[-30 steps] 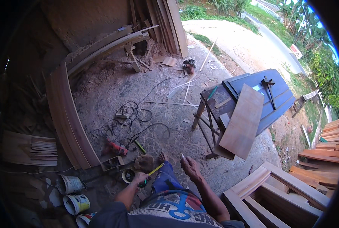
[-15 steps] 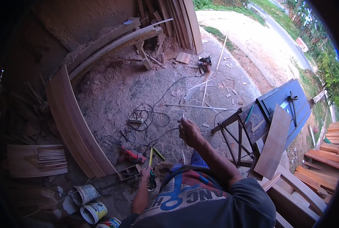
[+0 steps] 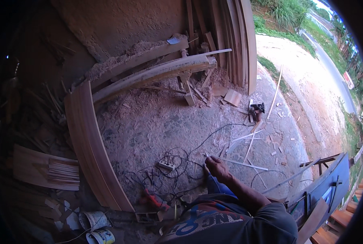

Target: The person measures wooden planks with a tape measure, marks them with a pencil and a wooden triangle, and cuts them with a circular saw. They then check the alignment of the cut pieces against a larger wooden frame.

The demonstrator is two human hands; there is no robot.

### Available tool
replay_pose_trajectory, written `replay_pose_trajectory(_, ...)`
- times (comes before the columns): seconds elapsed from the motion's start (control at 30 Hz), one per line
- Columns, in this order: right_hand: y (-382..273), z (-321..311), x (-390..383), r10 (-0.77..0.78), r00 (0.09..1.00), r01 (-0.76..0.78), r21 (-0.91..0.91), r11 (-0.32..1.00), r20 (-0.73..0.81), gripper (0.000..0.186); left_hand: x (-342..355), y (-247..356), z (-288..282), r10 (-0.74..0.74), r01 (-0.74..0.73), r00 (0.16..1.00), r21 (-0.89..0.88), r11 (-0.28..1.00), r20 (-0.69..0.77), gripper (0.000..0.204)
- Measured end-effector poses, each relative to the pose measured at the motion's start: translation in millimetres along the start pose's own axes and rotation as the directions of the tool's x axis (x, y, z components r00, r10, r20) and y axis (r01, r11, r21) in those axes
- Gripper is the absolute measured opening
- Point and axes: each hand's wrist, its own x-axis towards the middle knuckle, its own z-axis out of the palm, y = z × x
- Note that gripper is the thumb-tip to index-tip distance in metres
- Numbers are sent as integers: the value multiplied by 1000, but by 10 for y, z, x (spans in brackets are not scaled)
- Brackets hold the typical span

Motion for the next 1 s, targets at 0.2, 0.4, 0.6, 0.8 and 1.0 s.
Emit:
replay_pose_trajectory(0.2, -1378, 729, 1209, -286, 937, 344, -397, 851, 200, 28, 865, 1233, -153, 95, -103, 990, -76, 992, -105, 31)
replay_pose_trajectory(0.4, -2763, 1837, 1636, -675, 458, 887, -241, 394, 578, 19, 2140, 3008, -506, 113, -198, 953, -295, 935, -281, 30)
replay_pose_trajectory(0.6, -3535, 2476, 2602, -730, -105, 902, 374, 216, 675, 31, 3199, 5196, -1035, 342, -383, 913, -177, 907, -223, 34)
replay_pose_trajectory(0.8, -4181, 3093, 3640, -724, -369, 904, 407, -134, 583, 19, 4089, 7176, -1471, 490, -481, 868, -109, 870, 82, 33)
replay_pose_trajectory(1.0, -4820, 3423, 4136, -788, -354, 935, 178, -307, 503, 16, 4335, 8752, -1735, 562, -546, 789, -134, 827, 250, 32)
